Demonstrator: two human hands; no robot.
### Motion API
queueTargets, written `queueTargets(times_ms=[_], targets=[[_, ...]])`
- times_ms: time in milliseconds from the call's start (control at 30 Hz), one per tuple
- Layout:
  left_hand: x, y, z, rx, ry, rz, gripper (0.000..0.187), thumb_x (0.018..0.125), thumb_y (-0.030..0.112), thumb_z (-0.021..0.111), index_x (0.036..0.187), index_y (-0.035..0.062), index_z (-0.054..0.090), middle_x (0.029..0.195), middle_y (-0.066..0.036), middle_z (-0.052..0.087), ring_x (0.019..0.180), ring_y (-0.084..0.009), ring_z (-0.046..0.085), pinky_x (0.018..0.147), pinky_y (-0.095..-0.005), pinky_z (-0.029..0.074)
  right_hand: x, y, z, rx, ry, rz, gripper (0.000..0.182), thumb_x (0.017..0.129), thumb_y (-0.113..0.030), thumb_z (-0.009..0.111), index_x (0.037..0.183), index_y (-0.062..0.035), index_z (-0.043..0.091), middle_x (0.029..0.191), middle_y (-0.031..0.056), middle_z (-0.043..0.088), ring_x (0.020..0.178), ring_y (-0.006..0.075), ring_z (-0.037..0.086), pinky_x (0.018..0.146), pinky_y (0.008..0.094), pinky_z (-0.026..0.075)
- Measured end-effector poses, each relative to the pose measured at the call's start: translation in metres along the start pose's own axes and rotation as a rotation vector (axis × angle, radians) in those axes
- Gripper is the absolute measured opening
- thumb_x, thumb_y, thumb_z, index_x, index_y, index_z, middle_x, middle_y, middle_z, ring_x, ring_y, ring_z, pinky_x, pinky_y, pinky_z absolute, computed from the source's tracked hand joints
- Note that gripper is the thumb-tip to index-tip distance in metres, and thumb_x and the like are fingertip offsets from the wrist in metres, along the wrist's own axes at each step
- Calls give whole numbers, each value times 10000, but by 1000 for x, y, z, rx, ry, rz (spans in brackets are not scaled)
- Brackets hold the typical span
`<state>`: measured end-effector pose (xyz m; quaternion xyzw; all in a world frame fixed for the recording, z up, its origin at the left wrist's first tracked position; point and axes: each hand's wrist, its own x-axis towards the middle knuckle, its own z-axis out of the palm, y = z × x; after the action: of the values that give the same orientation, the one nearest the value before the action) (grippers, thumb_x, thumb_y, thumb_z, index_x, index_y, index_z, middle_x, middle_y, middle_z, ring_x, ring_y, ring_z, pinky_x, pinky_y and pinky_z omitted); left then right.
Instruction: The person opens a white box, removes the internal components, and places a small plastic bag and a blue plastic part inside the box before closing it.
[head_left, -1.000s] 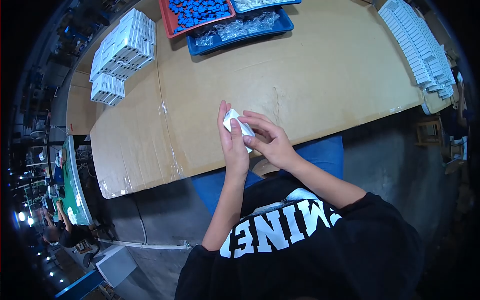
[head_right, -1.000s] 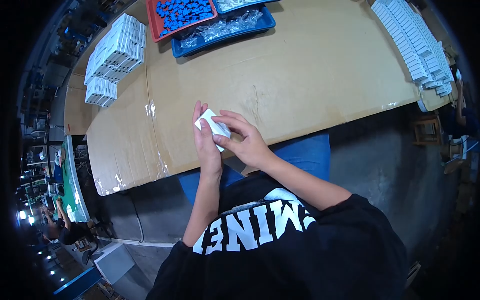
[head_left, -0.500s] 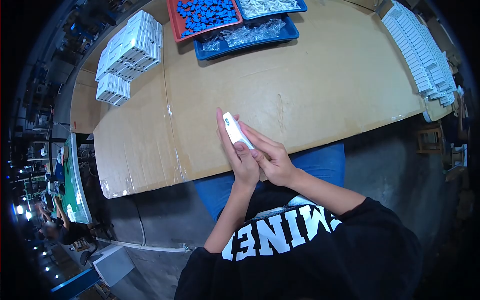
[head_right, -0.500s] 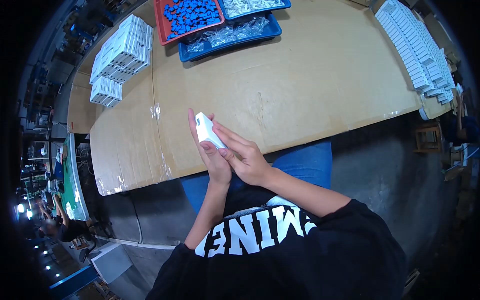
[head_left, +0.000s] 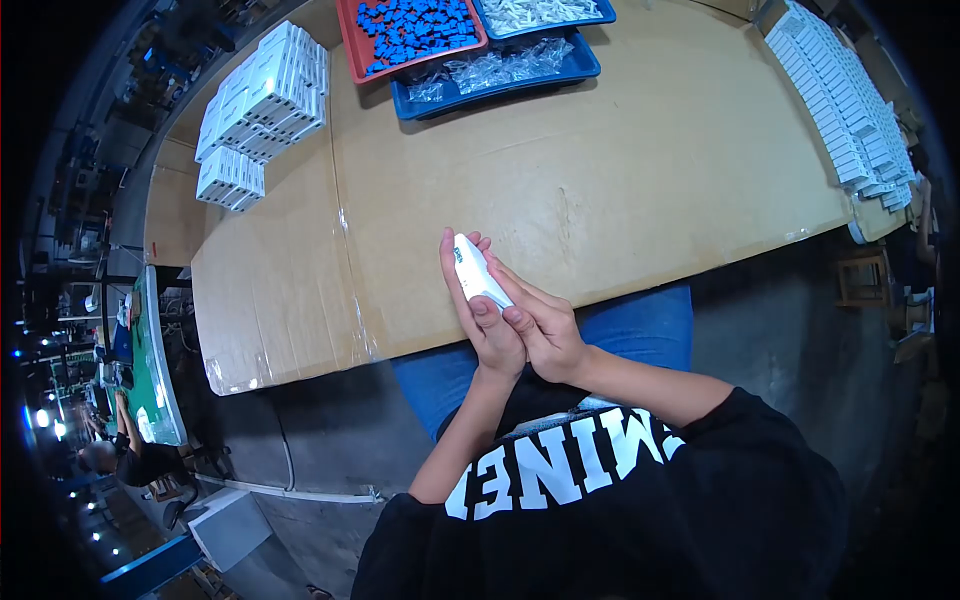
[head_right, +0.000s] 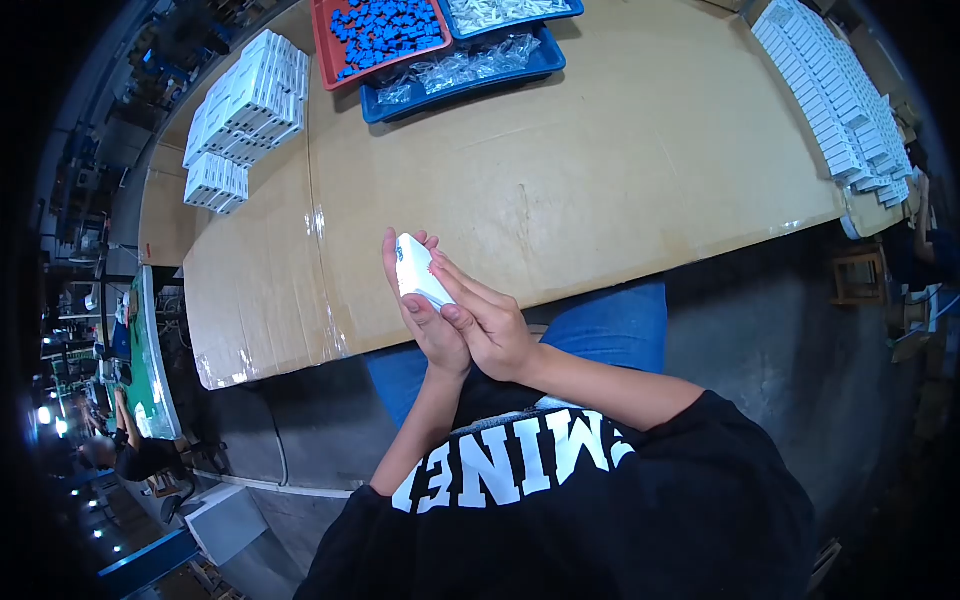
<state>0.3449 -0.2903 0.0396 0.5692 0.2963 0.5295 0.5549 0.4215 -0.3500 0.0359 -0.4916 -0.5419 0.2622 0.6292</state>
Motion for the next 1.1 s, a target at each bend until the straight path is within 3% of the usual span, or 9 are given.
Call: queueTargets(times_ms=[167, 267, 400, 467, 533, 600, 800, 967, 1100], targets=[[-5, -1, 1, -37, 53, -27, 1013, 995, 759, 348, 1621, -12, 148, 1512, -245, 372, 1402, -344, 407, 1194, -472, 284, 0, -1, -1, 34, 5, 57, 421, 1064, -98, 525, 1447, 78, 524, 1483, 304, 523, 1385, 406, 531, 1108, 395, 461], [-5, -5, -2, 13, 68, 41, 1013, 1000, 750, 347, 1630, -5, 108, 1531, -251, 356, 1422, -354, 387, 1200, -486, 273, -1, -2, 6, 48, -14, 64, 414, 1076, -124, 510, 1440, 71, 530, 1525, 277, 489, 1426, 379, 489, 1153, 399, 410], [-1, -3, -9, -13, 37, 20, 1119, 944, 802, 399, 1635, 1, 36, 1564, -273, 316, 1432, -368, 365, 1197, -486, 263, 6, 0, 13, 523, -11, 182, 448, 1080, -205, 518, 1462, 24, 464, 1564, 202, 388, 1500, 296, 348, 1224, 400, 278], [3, -4, -13, 21, 27, 48, 1161, 912, 805, 451, 1636, 3, 26, 1570, -291, 305, 1419, -377, 379, 1182, -477, 282, 13, 4, 1, 320, -14, 310, 475, 1080, -228, 538, 1475, 16, 439, 1479, 195, 491, 1423, 269, 453, 1169, 386, 361], [6, 2, -13, 165, -74, 118, 1139, 913, 756, 482, 1635, 1, 29, 1564, -301, 311, 1408, -376, 393, 1171, -475, 299, 28, -15, -8, 607, -3, 586, 454, 1072, -220, 575, 1440, 14, 447, 1299, 164, 630, 1288, 209, 564, 1057, 350, 465], [6, -5, -16, 165, -94, 135, 1109, 911, 693, 511, 1631, -11, 47, 1550, -301, 330, 1400, -374, 409, 1161, -477, 316, 33, -24, -11, 600, -7, 641, 444, 1049, -181, 608, 1418, 16, 461, 1325, 176, 611, 1291, 213, 562, 1067, 352, 464], [5, -6, -10, 186, -55, 97, 1077, 894, 688, 496, 1615, -29, 139, 1490, -256, 401, 1359, -357, 435, 1166, -481, 307, 23, -12, -2, 563, 26, 597, 499, 1029, -159, 636, 1445, 9, 419, 1356, 176, 587, 1285, 219, 571, 1082, 353, 459], [5, -12, -16, 282, -41, 130, 1053, 924, 806, 409, 1495, -72, 301, 1416, -246, 443, 1324, -328, 462, 1126, -453, 354, 21, -14, 4, 555, 42, 547, 509, 1030, -163, 635, 1454, 2, 406, 1352, 181, 588, 1272, 210, 579, 1078, 344, 462], [5, -22, -21, 304, -26, 242, 930, 957, 723, 455, 1442, -65, 361, 1358, -239, 453, 1235, -338, 518, 1054, -461, 421, 19, -9, 6, 549, 12, 537, 486, 1040, -173, 629, 1444, 3, 423, 1351, 188, 599, 1232, 198, 610, 1045, 329, 489]])
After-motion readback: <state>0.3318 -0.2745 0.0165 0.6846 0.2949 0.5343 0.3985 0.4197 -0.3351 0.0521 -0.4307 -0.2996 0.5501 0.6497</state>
